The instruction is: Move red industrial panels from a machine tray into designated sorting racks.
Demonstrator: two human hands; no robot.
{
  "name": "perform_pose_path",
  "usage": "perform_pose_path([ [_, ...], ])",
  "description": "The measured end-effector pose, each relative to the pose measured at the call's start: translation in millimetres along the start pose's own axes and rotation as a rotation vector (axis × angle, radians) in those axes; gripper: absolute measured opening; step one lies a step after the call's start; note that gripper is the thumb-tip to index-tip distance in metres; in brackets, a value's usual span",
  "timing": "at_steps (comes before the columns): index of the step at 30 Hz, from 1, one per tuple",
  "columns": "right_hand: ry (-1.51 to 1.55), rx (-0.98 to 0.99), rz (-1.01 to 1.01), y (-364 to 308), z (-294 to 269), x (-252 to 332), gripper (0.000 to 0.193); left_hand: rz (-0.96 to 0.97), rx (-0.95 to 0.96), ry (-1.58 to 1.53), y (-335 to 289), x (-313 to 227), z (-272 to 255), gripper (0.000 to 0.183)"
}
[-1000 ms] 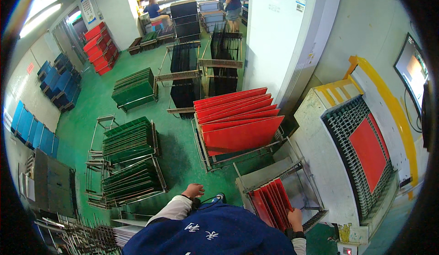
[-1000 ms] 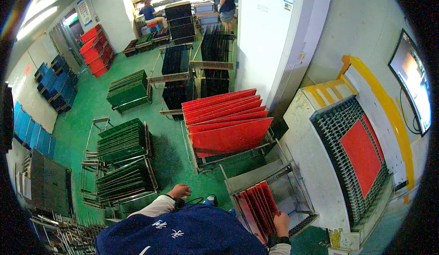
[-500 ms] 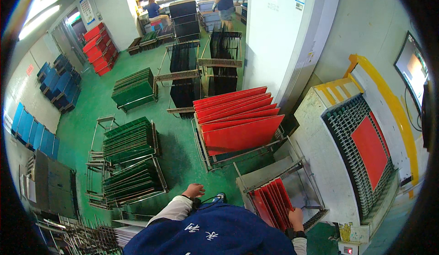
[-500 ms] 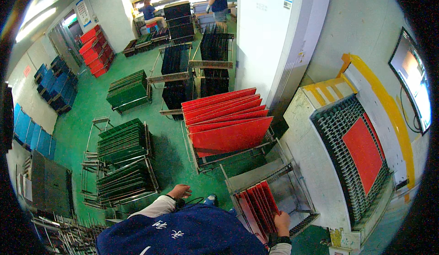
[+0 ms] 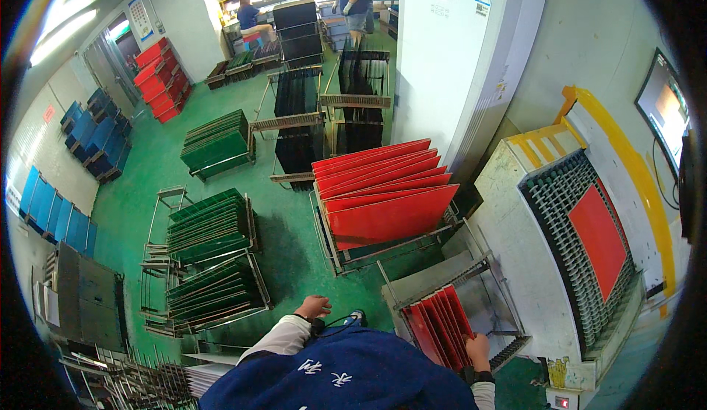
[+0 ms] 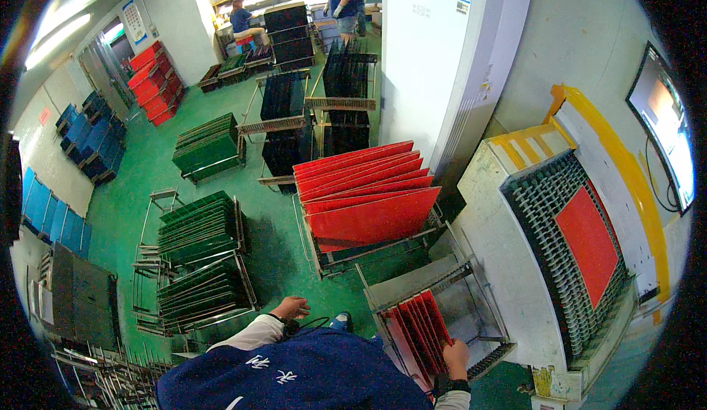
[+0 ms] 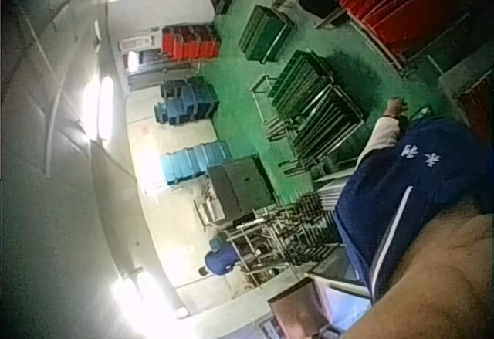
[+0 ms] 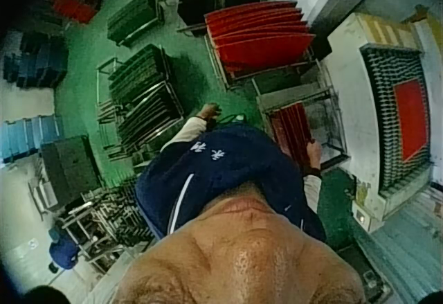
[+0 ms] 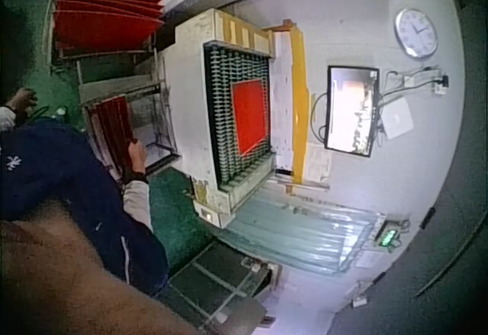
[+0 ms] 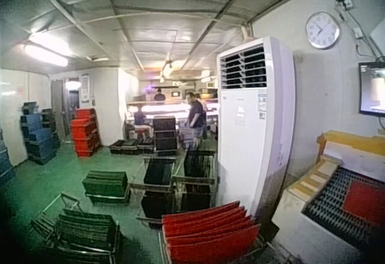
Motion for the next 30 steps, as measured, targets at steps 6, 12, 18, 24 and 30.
perform_pose_path([
  [6, -0.022, 0.002, -0.012, 3, 6, -7, 0.028, 0.006, 0.013, 0.019, 1, 1, -1, 0.038],
  [12, -0.046, -0.022, -0.026, -4, -4, 6, 0.03, 0.0, 0.016, 0.042, -1, 3, -2, 0.038],
  [18, -0.011, -0.021, -0.008, -3, -2, 3, 0.03, 0.004, 0.01, 0.005, -5, 2, 0, 0.038],
  [24, -0.07, -0.031, -0.003, 4, 10, -10, 0.03, 0.006, 0.008, -0.019, -5, 3, 0, 0.039],
  [30, 0.018, -0.108, -0.091, 4, 15, -12, 0.03, 0.025, 0.058, 0.033, 3, 10, -8, 0.04],
])
Point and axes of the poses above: each hand's wrist, its own y-axis towards the middle knuckle, its own z-axis out of the palm, x = y × z, the point moved 2 cm from there along y, towards the middle knuckle, and after that the axes turned 7 degrees about -y, right-handed, at the moved point
